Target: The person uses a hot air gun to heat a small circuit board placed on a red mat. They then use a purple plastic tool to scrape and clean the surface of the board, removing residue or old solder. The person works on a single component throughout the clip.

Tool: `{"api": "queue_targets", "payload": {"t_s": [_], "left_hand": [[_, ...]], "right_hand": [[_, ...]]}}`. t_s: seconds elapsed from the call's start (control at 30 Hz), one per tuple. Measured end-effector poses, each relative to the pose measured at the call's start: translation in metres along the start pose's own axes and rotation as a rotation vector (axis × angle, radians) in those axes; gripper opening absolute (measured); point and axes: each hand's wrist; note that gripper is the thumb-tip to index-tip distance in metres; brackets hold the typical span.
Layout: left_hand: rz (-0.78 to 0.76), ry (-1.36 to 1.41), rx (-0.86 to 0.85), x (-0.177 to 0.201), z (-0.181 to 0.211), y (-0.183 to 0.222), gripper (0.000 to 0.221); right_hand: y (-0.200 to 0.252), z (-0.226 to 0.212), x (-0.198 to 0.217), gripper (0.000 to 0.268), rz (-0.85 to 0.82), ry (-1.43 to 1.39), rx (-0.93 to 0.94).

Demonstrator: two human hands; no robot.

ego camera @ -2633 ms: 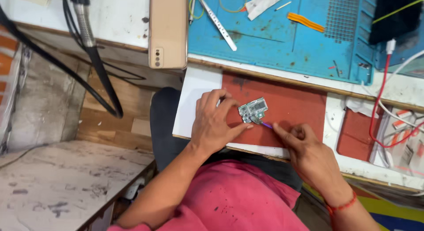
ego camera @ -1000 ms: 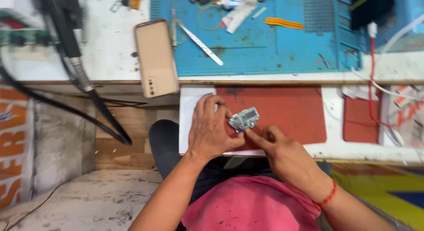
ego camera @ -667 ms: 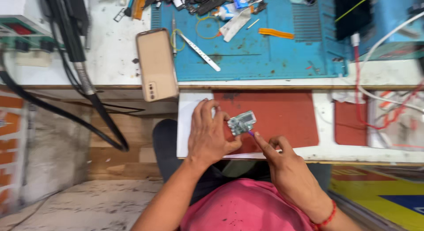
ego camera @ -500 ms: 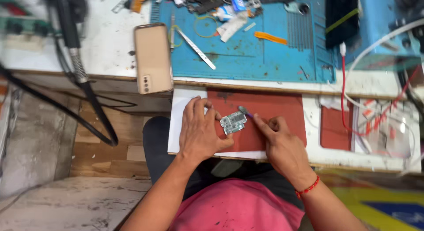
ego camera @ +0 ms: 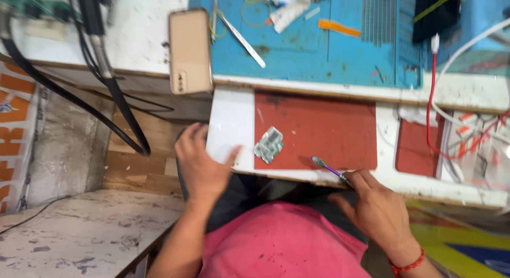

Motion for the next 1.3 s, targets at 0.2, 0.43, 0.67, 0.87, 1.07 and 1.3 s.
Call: {"api": "queue_targets", "payload": {"t_s": [0.2, 0.43, 0.67, 0.87, 1.07, 1.3], "left_hand": [[-0.430, 1.352, 0.482, -0.035, -0.049, 0.026, 0.047], [-0.407, 1.288, 0.504, -0.027, -0.037, 0.060, 0.041], [0.085, 0.099, -0.209, 0.020, 0.025, 0.042, 0.060], [-0.265, 0.017, -0.327, 0.014, 0.054, 0.013, 0.052], [-0.285, 0.075, -0.225, 0.007, 0.062, 0.004, 0.042], [-0.278, 0.157, -0.475, -0.010, 0.062, -0.036, 0.047]], "right_hand": [[0.010, -0.002, -0.011, 0.018, 0.124, -0.045, -0.024], [0.024, 0.005, -0.013, 0.019, 0.042, -0.044, -0.064], [0.018, 0.005, 0.012, 0.046, 0.109, -0.376, 0.036], [-0.004, 0.000, 0.009, 0.048, 0.115, -0.428, 0.013], [-0.028, -0.007, 0.003, 0.057, -0.009, -0.773, -0.126], [-0.050, -0.007, -0.012, 0.045, -0.096, -0.832, 0.087]]}}
Point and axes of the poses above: each hand's wrist, its own y-axis away from the middle knuckle, its own x-axis out of the back of the hand, z = x × y, and after that the axes turned 12 degrees about -z, right-handed
